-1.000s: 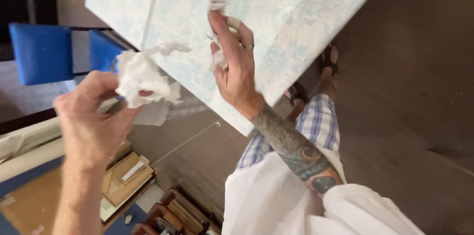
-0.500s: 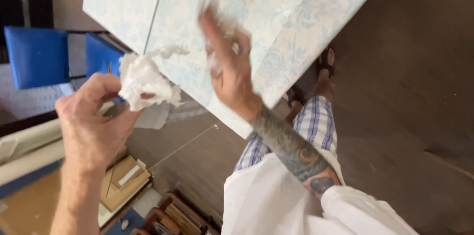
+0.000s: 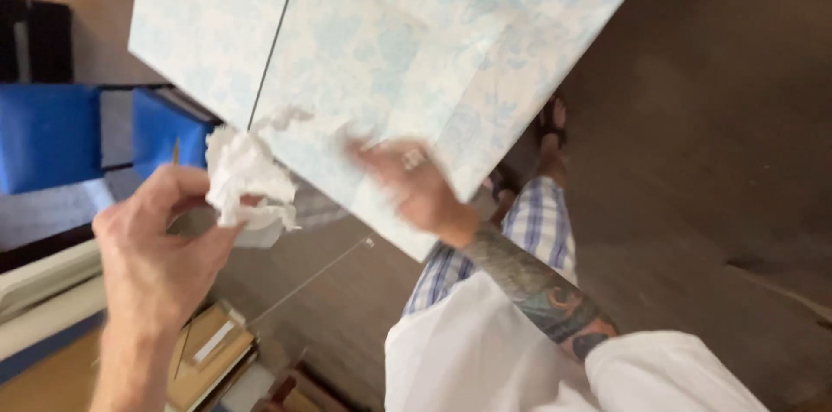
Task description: Cleaning a rectangular glass sheet by spraying it with cleaner and thoroughly wiping the edges and surface with paper towels.
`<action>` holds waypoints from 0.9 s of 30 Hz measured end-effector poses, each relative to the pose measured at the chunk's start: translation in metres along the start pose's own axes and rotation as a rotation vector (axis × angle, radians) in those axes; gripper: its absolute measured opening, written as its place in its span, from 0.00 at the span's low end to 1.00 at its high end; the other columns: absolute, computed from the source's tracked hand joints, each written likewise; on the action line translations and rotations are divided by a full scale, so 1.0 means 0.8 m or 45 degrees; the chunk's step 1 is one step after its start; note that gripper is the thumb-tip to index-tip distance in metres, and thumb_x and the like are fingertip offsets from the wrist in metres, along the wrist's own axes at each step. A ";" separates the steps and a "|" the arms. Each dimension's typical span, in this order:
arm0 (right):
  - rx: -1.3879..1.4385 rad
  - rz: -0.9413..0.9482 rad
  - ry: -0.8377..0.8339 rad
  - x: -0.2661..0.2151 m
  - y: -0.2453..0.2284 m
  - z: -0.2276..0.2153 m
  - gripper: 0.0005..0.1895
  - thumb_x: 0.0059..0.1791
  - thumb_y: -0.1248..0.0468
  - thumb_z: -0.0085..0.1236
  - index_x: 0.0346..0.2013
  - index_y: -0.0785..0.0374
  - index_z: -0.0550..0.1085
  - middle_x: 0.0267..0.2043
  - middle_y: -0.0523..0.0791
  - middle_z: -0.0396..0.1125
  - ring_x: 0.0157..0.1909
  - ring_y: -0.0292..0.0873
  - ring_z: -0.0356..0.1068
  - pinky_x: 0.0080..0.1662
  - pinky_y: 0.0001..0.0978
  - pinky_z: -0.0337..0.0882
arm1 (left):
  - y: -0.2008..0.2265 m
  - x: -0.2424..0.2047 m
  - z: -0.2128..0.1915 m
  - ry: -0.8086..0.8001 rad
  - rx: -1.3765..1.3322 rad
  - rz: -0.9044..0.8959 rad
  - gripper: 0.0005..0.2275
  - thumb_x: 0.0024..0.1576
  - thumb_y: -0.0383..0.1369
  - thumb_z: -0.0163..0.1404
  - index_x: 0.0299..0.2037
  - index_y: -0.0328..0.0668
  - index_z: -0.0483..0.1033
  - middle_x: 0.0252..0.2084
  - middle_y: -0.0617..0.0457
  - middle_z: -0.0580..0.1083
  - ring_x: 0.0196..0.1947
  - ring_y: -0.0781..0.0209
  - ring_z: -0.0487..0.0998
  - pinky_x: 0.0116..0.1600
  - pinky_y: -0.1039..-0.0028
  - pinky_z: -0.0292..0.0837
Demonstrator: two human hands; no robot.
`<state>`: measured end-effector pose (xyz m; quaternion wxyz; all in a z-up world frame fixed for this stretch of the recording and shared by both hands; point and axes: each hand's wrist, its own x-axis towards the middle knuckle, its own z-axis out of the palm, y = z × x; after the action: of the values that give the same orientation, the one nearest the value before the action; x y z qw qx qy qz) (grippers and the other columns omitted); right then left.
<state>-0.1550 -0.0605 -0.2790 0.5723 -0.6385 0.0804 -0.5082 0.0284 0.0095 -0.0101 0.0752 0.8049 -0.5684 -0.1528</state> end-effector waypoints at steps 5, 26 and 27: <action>-0.514 0.579 0.769 0.031 0.073 -0.159 0.16 0.61 0.65 0.36 0.60 0.66 0.68 0.63 0.53 0.67 0.63 0.50 0.69 0.60 0.37 0.72 | 0.035 0.000 0.000 0.081 -0.118 -0.205 0.11 0.55 0.29 0.66 0.40 0.31 0.77 0.33 0.48 0.79 0.26 0.66 0.77 0.26 0.79 0.73; -0.952 0.845 0.317 0.073 0.225 -0.306 0.22 0.55 0.55 0.54 0.60 0.63 0.70 0.62 0.52 0.66 0.64 0.54 0.63 0.64 0.52 0.60 | 0.075 -0.018 0.004 0.112 0.007 -0.473 0.08 0.52 0.27 0.64 0.39 0.48 0.81 0.24 0.64 0.77 0.16 0.73 0.62 0.27 0.80 0.61; -1.093 0.578 0.422 0.089 0.220 -0.314 0.15 0.57 0.57 0.52 0.54 0.62 0.73 0.54 0.50 0.71 0.58 0.50 0.68 0.62 0.51 0.62 | 0.084 -0.014 0.002 0.102 -0.064 -0.555 0.07 0.50 0.26 0.64 0.38 0.44 0.82 0.25 0.61 0.78 0.19 0.73 0.69 0.27 0.80 0.64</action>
<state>-0.2231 -0.3306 -0.4255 0.3342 -0.6931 0.5083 -0.3867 -0.0355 -0.0028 0.0101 0.0831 0.9120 -0.3735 -0.1475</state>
